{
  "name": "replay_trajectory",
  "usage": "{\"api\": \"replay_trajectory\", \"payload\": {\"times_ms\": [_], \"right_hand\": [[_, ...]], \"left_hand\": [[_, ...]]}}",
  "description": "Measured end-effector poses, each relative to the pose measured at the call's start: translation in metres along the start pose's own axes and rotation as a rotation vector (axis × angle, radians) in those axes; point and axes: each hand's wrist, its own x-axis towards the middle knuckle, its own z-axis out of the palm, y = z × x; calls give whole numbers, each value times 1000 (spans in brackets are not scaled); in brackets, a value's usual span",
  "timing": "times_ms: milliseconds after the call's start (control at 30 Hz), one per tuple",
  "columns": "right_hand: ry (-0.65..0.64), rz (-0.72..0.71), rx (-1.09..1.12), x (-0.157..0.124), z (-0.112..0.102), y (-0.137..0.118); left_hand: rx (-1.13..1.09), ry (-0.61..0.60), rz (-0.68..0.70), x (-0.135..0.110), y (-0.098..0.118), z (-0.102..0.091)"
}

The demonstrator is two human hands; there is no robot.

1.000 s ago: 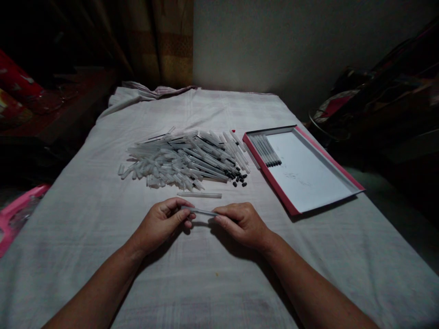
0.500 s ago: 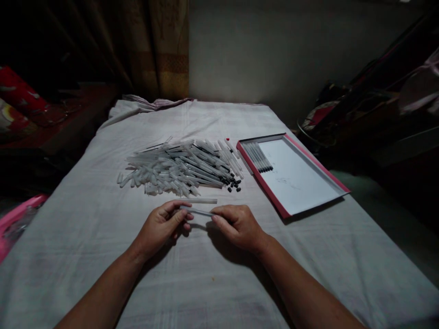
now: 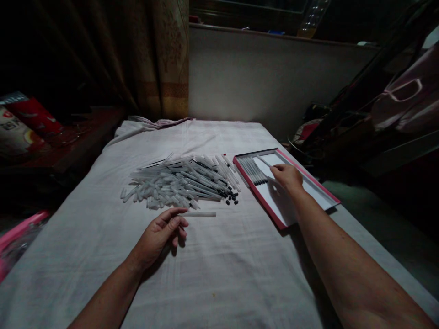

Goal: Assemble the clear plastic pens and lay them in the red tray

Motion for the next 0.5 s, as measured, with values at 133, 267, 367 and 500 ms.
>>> {"api": "replay_trajectory", "payload": {"times_ms": [133, 267, 367, 500], "right_hand": [[-42, 17, -99, 10, 19, -3], [-59, -42, -162, 15, 31, -4], [-90, -99, -190, 19, 36, -7], [-128, -117, -207, 23, 38, -12]], "left_hand": [[0, -10, -1, 1, -1, -2], [-5, -18, -15, 2, -3, -3], [-14, -18, -16, 1, -4, -3], [-19, -11, -27, 1, -5, -3]]}}
